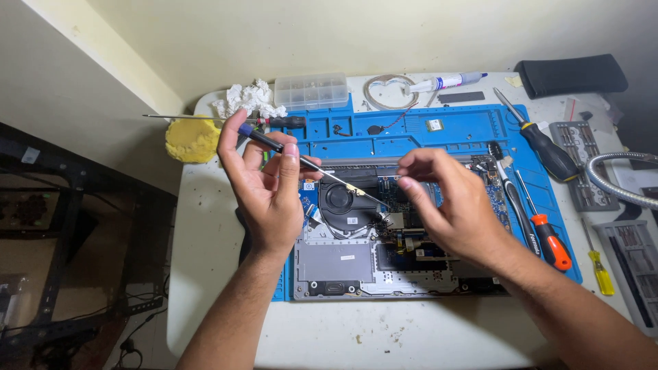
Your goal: Removing the cooling fan and heatsink assembly from a laptop during a repair process.
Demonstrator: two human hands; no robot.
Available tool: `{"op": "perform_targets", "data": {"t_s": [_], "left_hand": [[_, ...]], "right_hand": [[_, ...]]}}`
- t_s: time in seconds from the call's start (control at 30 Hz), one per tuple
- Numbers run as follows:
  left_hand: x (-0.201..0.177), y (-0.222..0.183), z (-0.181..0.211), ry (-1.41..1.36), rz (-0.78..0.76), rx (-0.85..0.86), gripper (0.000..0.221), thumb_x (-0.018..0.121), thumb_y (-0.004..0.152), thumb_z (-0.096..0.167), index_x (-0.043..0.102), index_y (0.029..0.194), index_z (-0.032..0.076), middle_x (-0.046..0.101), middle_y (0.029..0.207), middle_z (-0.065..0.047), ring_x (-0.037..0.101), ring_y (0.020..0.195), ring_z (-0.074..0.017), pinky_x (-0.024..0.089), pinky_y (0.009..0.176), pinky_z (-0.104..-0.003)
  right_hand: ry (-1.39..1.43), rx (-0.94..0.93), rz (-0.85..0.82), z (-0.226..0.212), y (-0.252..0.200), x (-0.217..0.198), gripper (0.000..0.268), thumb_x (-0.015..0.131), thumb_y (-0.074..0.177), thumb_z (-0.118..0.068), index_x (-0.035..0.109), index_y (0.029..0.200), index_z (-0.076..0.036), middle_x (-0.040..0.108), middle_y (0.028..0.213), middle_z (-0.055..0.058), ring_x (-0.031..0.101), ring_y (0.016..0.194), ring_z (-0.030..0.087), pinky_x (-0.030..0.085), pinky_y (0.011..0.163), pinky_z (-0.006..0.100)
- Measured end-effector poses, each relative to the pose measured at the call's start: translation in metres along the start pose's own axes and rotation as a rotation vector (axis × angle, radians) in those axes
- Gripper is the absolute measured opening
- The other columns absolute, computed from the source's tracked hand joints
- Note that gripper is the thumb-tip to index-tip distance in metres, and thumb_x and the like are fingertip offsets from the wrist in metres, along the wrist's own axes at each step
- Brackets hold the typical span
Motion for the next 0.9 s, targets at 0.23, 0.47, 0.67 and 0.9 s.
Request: {"op": "perform_targets", "data": {"t_s": [0.23, 0.47, 0.67, 0.9], "left_hand": [[0.007, -0.007, -0.007, 0.122, -0.047, 0.121, 0.058, 0.055, 0.109, 0.009, 0.021, 0.156, 0.011, 0.062, 0.111, -0.017, 0.073, 0.079, -0.0230, 0.067, 0.069, -0.029], [0.027, -0.016, -0.022, 0.089, -0.148, 0.102, 0.055, 0.052, 0.108, 0.007, 0.022, 0.154, 0.009, 0.059, 0.108, -0.018, 0.072, 0.080, -0.0258, 0.067, 0.069, -0.033], [0.067, -0.008, -0.018, 0.072, -0.416, 0.217, 0.045, 0.049, 0.110, 0.007, 0.026, 0.148, 0.007, 0.059, 0.102, -0.017, 0.071, 0.083, -0.0246, 0.066, 0.068, -0.030], [0.111, 0.007, -0.048, 0.068, -0.463, 0.364, 0.037, 0.049, 0.109, 0.006, 0.039, 0.143, -0.003, 0.064, 0.096, -0.015, 0.071, 0.080, -0.0220, 0.066, 0.063, -0.032]], "right_hand": [[-0.307, 0.191, -0.241, 0.080, -0.023, -0.033, 0.024, 0.063, 0.099, -0.025, 0.063, 0.116, -0.007, 0.070, 0.113, 0.008, 0.066, 0.106, 0.027, 0.050, 0.091, 0.040], [-0.294, 0.095, -0.406, 0.099, -0.037, -0.038, 0.038, 0.064, 0.097, -0.034, 0.064, 0.125, -0.008, 0.068, 0.119, 0.008, 0.062, 0.112, 0.029, 0.048, 0.097, 0.043], [-0.222, 0.093, -0.440, 0.102, -0.040, -0.045, 0.040, 0.064, 0.097, -0.033, 0.063, 0.129, -0.010, 0.064, 0.125, 0.007, 0.060, 0.114, 0.028, 0.045, 0.100, 0.042], [-0.241, 0.267, -0.480, 0.062, -0.017, -0.056, 0.041, 0.073, 0.092, -0.026, 0.070, 0.125, -0.003, 0.070, 0.121, 0.020, 0.068, 0.114, 0.037, 0.056, 0.094, 0.048]]}}
Point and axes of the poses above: each hand's wrist, its own y-axis towards the middle knuckle, its own x-axis out of the palm, z = x × y, the point moved 2 cm from there along y, towards the middle knuckle
